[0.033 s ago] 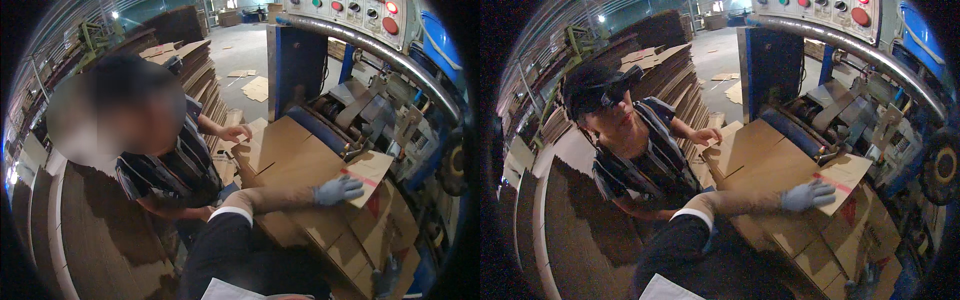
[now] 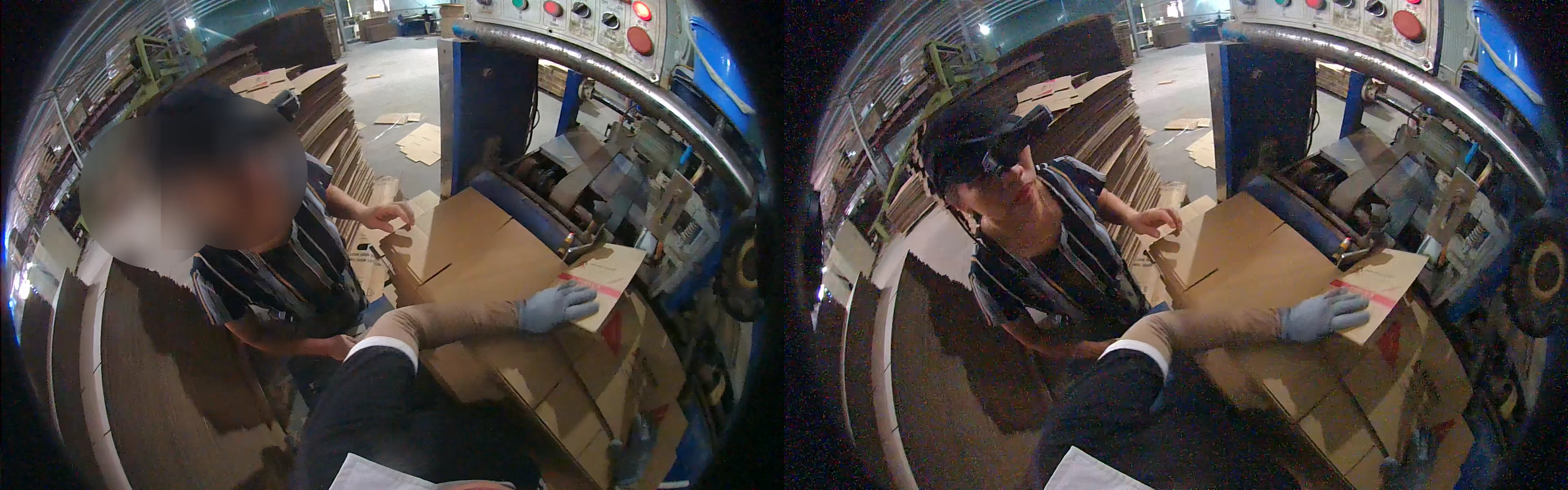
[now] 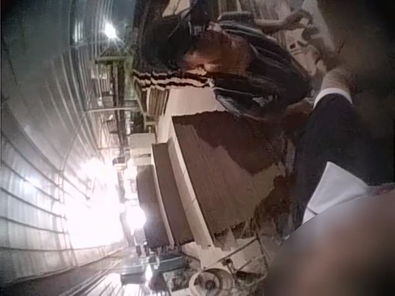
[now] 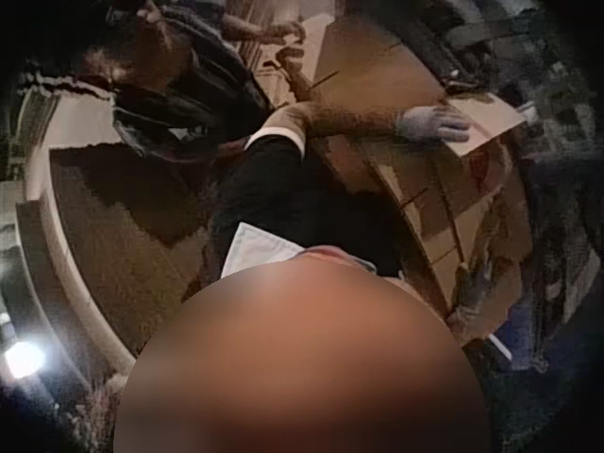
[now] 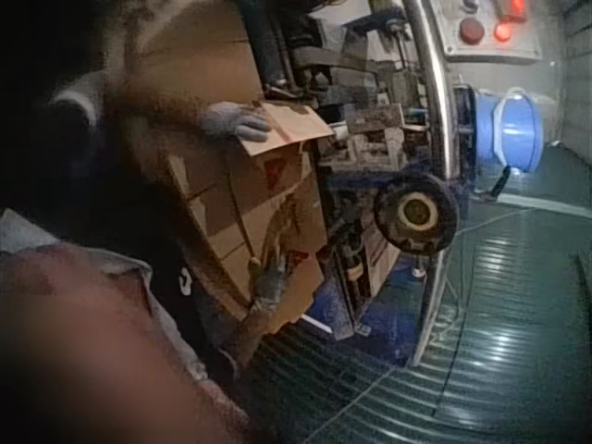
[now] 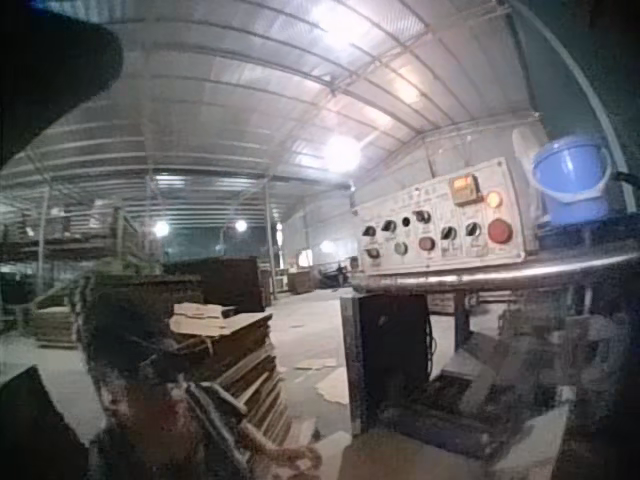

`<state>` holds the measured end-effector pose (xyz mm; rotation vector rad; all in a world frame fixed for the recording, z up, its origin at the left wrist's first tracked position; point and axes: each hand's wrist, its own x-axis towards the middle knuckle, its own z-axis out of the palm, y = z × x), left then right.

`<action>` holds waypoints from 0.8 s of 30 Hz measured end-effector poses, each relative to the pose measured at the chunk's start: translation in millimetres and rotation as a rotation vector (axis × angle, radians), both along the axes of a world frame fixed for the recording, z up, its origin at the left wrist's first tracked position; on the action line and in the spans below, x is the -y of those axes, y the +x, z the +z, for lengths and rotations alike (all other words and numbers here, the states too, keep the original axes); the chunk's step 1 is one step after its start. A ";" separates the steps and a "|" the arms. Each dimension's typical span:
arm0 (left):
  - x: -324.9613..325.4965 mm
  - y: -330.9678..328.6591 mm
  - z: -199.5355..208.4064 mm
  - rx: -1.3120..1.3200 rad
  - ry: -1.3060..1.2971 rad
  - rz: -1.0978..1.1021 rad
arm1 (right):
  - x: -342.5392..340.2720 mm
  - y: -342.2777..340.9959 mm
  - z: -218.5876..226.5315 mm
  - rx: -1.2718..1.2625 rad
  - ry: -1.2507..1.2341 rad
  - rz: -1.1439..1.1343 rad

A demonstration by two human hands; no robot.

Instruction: The person folds flat cardboard sheets into boxes at a machine station, aligning flaps and pressing them into shape. A coworker occasionally assists by applying tape to seal the boxes. The person repeatedly picks new sheets, folds them, and places finished boxes aside.

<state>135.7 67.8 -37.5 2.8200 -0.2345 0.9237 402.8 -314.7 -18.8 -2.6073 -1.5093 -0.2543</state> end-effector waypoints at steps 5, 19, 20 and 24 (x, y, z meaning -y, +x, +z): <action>1.4 14.8 2.4 0.132 -0.057 -0.013 | -16.9 33.2 1.0 0.057 0.028 -0.041; -20.3 138.3 -31.5 0.011 0.003 0.696 | -56.5 68.8 -8.6 0.096 0.108 -0.050; -14.5 139.7 -30.5 -0.055 -0.018 0.722 | -58.5 68.3 -8.5 0.089 0.122 -0.053; 12.3 117.3 -21.3 0.050 -0.055 0.666 | -56.5 58.9 -11.2 0.082 0.186 -0.045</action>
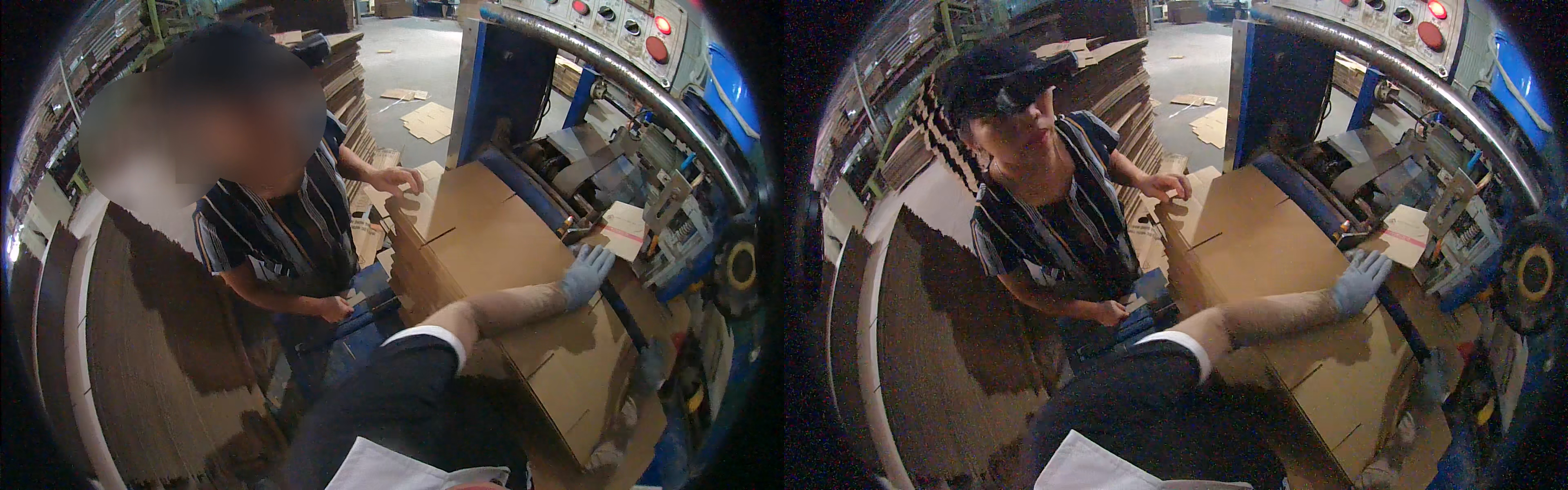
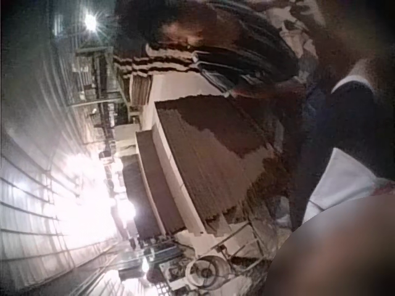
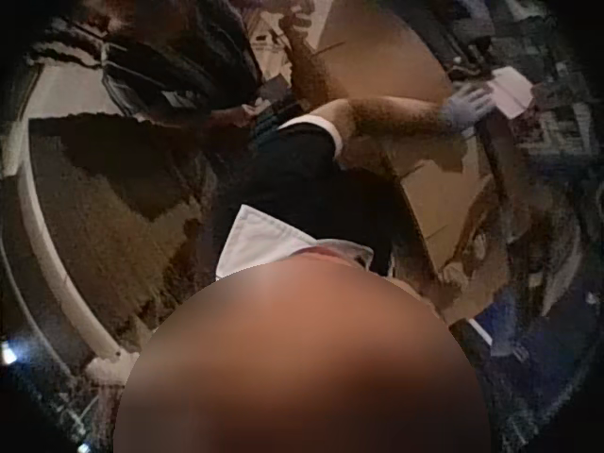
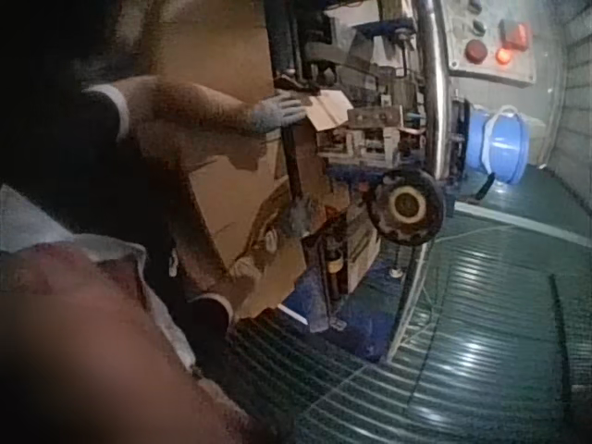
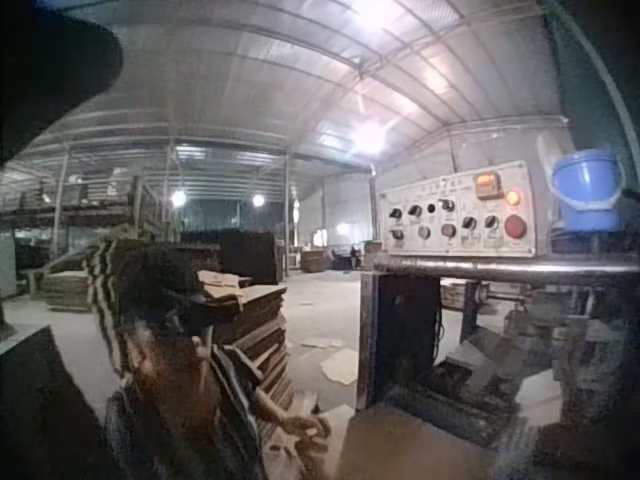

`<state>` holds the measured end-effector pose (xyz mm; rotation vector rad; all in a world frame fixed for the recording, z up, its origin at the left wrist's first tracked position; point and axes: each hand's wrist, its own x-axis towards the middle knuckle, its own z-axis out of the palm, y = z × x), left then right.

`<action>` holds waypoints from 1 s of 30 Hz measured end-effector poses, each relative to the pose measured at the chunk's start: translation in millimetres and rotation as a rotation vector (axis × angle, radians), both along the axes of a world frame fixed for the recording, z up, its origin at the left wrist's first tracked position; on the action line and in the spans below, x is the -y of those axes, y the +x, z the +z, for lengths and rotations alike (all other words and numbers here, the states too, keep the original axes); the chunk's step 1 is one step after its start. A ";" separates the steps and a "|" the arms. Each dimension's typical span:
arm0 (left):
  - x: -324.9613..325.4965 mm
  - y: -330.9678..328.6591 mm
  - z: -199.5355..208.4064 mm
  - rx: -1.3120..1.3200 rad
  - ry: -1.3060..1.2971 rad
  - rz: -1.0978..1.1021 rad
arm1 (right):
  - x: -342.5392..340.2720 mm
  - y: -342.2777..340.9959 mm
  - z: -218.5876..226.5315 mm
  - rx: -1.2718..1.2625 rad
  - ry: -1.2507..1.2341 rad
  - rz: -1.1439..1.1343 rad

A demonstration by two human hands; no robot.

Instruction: The person folds flat cardboard sheets into boxes at a machine station, aligning flaps and pressing them into shape. A coworker occasionally assists by applying tape to seal the boxes. The person repeatedly picks new sheets, folds them, and places finished boxes aside.

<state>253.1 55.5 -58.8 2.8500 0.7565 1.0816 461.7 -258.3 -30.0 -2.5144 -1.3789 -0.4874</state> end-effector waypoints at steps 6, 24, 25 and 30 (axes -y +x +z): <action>7.0 -163.7 4.9 0.469 -0.224 0.343 | 59.3 -50.8 -22.9 -0.019 0.209 0.011; -67.6 -304.7 -40.0 0.461 -0.755 0.924 | 183.3 -56.8 -67.9 -0.360 0.555 -0.681; -73.6 -304.5 -39.9 0.524 -0.761 0.951 | 177.4 -50.9 -61.5 -0.371 0.417 -0.869; -95.9 -342.1 -36.8 1.046 -0.690 0.525 | 205.9 -26.4 -65.7 -0.085 0.417 -0.856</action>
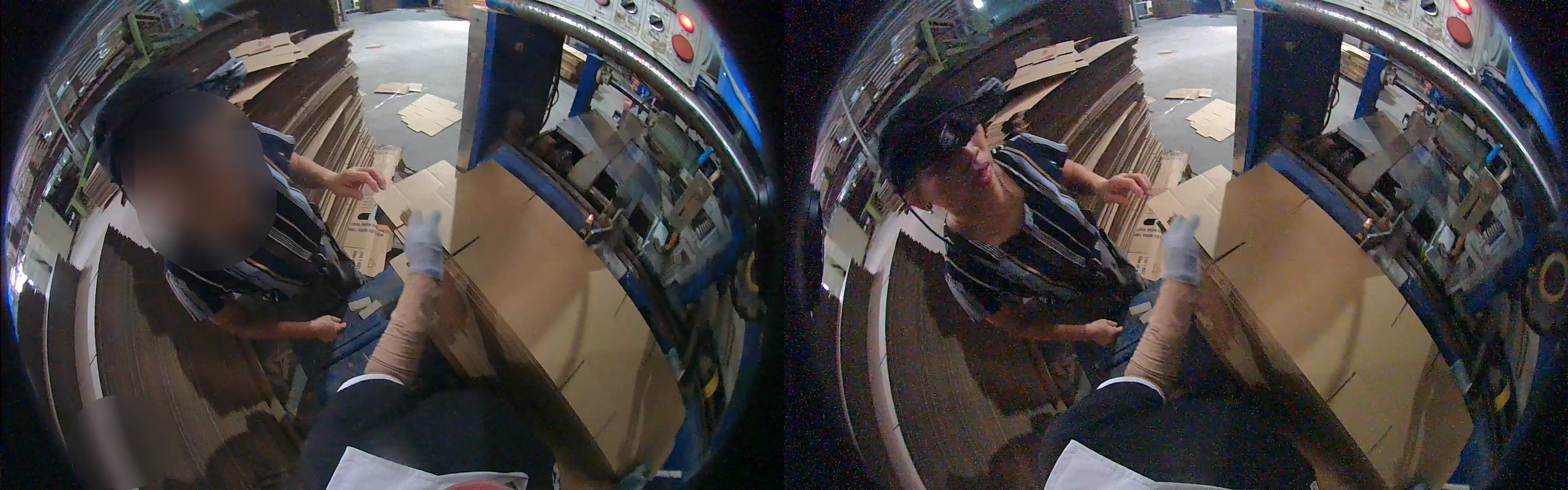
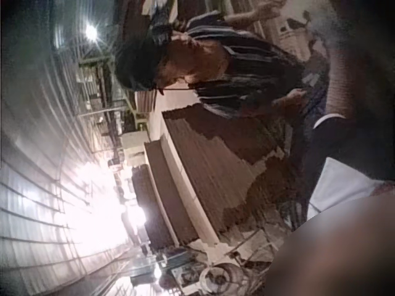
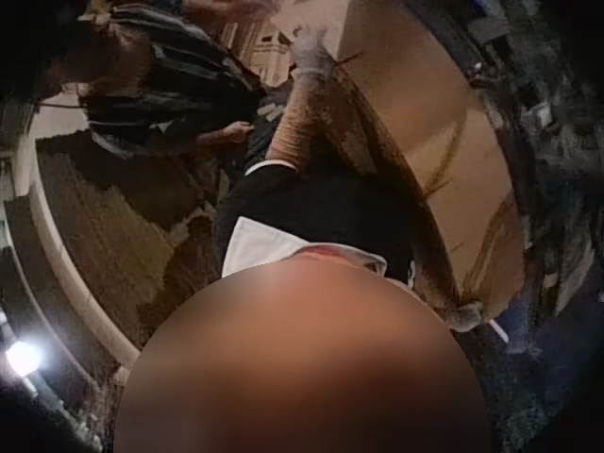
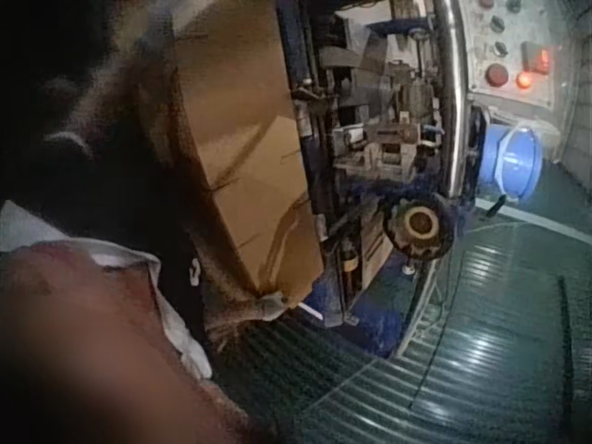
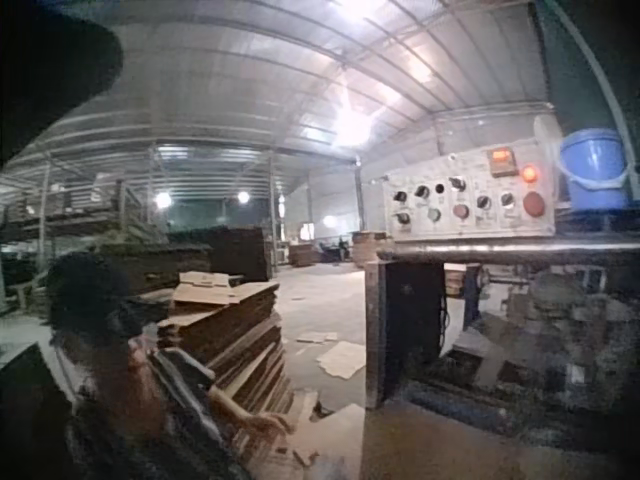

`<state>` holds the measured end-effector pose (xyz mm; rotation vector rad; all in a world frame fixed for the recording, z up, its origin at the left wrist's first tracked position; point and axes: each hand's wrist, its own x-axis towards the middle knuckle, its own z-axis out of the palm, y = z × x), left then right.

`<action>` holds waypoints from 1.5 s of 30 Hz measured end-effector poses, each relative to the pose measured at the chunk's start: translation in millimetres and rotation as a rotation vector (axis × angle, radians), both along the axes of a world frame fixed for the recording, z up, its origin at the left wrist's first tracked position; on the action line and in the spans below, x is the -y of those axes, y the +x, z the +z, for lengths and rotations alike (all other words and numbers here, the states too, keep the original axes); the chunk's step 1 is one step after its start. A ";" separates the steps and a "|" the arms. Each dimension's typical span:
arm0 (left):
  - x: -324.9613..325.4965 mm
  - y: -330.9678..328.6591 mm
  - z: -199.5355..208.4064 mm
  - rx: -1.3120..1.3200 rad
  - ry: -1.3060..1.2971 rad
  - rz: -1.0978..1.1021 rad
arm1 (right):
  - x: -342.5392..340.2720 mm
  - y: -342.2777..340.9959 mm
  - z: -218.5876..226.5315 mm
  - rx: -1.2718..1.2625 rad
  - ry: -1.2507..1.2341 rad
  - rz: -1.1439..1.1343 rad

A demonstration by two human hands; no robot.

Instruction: The person folds flat cardboard sheets into boxes at a machine station, aligning flaps and pressing them into shape. A coworker occasionally assists by applying tape to seal the boxes. The person repeatedly picks new sheets, folds them, and places finished boxes aside.

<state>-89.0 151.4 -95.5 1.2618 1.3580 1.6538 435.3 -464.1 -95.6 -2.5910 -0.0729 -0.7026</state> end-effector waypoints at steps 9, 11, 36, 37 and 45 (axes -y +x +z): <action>-23.3 -30.0 44.0 0.694 -0.014 -0.443 | -2.3 45.4 -34.4 0.494 0.926 0.077; -42.4 -22.7 47.9 0.817 -0.120 -0.578 | -32.7 23.6 -7.5 0.379 1.313 0.384; 184.0 96.0 68.3 -1.368 0.903 -1.265 | -141.6 -224.4 74.2 0.186 -0.501 1.390; 181.8 97.6 67.1 -1.363 0.908 -1.237 | -137.8 -215.4 75.2 0.110 -0.576 1.314; 163.3 127.7 61.0 -1.161 0.918 -1.189 | -196.7 -166.0 88.1 -0.148 -0.161 1.149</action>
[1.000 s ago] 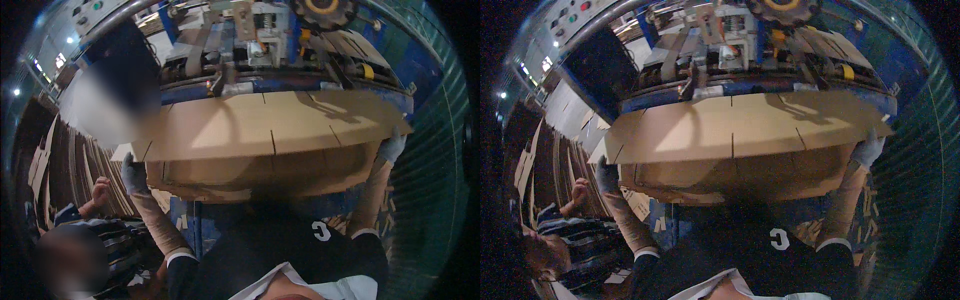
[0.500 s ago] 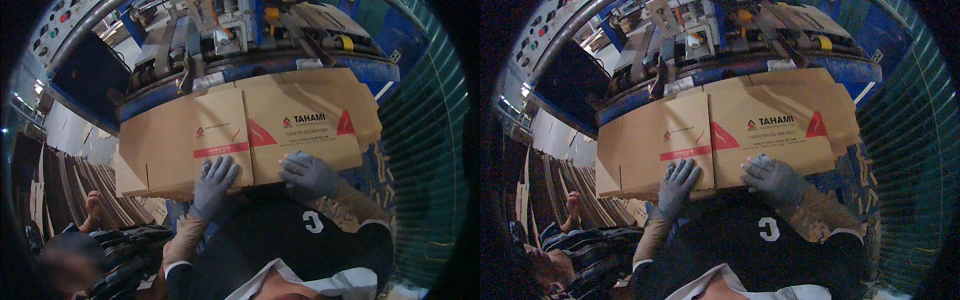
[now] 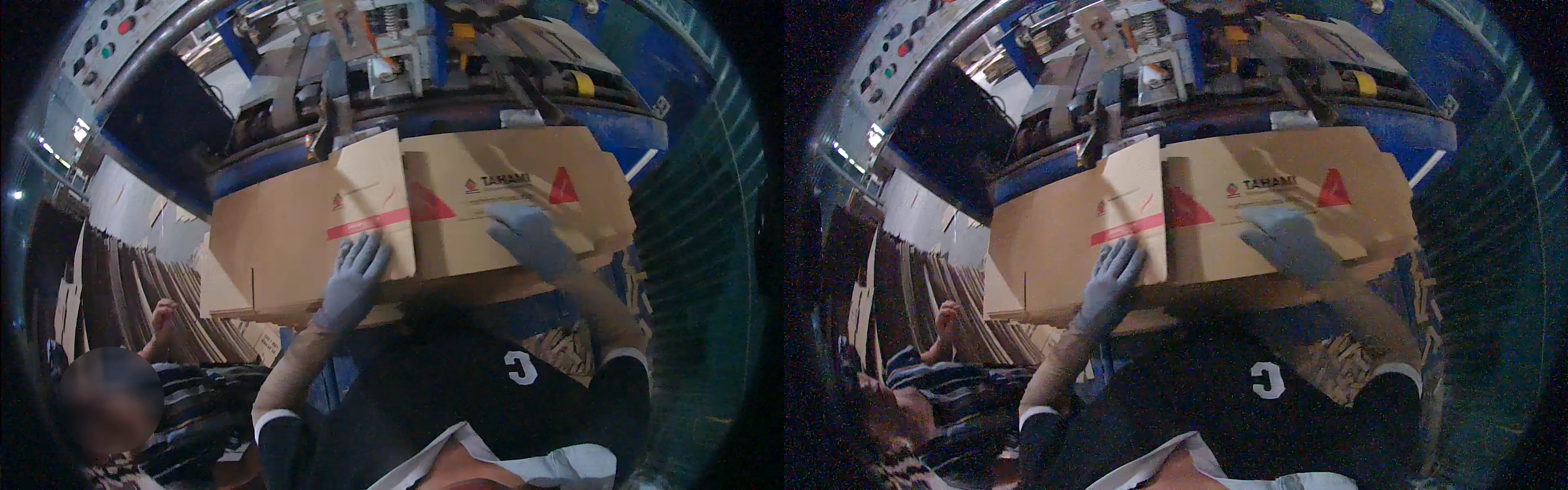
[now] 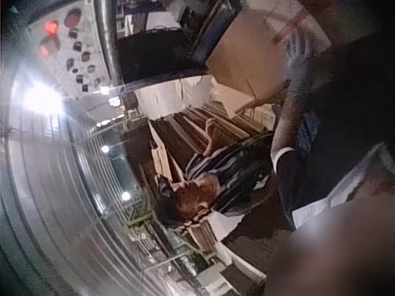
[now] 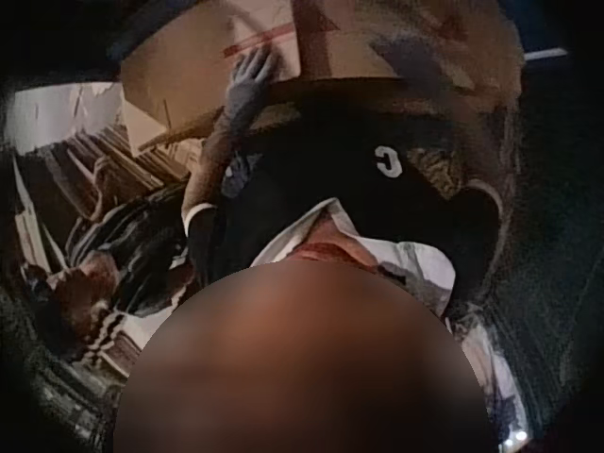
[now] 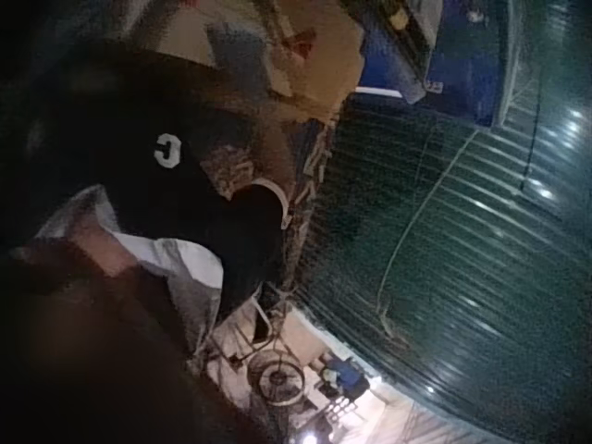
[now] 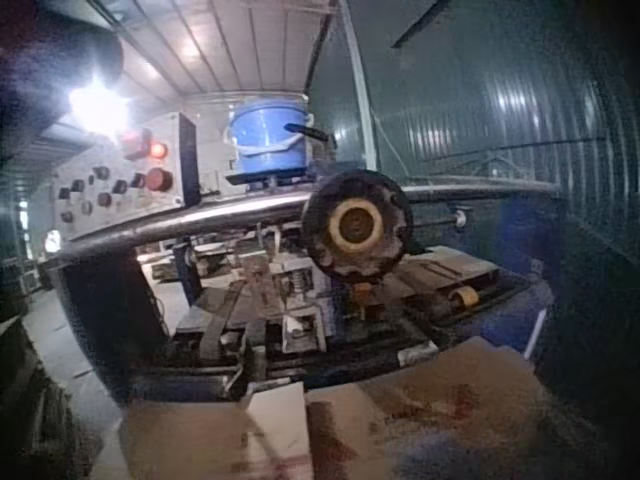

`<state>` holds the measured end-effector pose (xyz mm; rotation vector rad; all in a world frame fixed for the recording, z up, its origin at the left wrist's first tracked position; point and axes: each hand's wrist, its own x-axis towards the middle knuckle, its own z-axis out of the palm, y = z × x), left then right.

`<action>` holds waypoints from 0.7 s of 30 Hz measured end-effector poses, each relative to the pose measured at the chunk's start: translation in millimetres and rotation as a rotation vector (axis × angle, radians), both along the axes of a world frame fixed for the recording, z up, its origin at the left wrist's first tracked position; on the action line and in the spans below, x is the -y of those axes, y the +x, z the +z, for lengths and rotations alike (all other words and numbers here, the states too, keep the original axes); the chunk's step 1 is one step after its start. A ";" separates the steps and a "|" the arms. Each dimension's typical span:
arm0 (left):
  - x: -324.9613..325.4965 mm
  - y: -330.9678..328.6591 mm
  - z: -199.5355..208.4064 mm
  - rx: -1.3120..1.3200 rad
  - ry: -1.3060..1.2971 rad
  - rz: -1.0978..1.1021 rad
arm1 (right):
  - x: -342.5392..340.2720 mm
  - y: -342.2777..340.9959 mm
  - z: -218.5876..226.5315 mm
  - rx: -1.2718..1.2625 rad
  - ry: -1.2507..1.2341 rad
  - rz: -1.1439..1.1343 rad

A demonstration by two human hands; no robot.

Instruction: The person folds flat cardboard sheets into boxes at a machine station, aligning flaps and pressing them into shape. A coworker occasionally assists by applying tape to seal the boxes. The person repeatedly picks new sheets, folds them, and places finished boxes aside.

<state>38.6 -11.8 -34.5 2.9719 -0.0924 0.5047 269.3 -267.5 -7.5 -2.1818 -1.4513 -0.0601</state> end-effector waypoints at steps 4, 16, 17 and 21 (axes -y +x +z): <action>1.0 7.0 -4.8 -0.007 -0.058 -0.026 | -118.6 -0.2 -8.7 -0.641 0.153 -0.211; -90.6 81.9 -13.6 -0.005 -0.776 0.789 | -165.3 7.2 -15.3 -1.273 0.208 0.004; -88.5 88.8 -14.9 0.022 -0.717 0.848 | -166.0 6.6 -17.6 -1.255 0.184 0.001; -85.1 98.5 -13.5 -0.026 -0.595 0.941 | -169.5 9.5 -27.5 -1.131 0.186 -0.024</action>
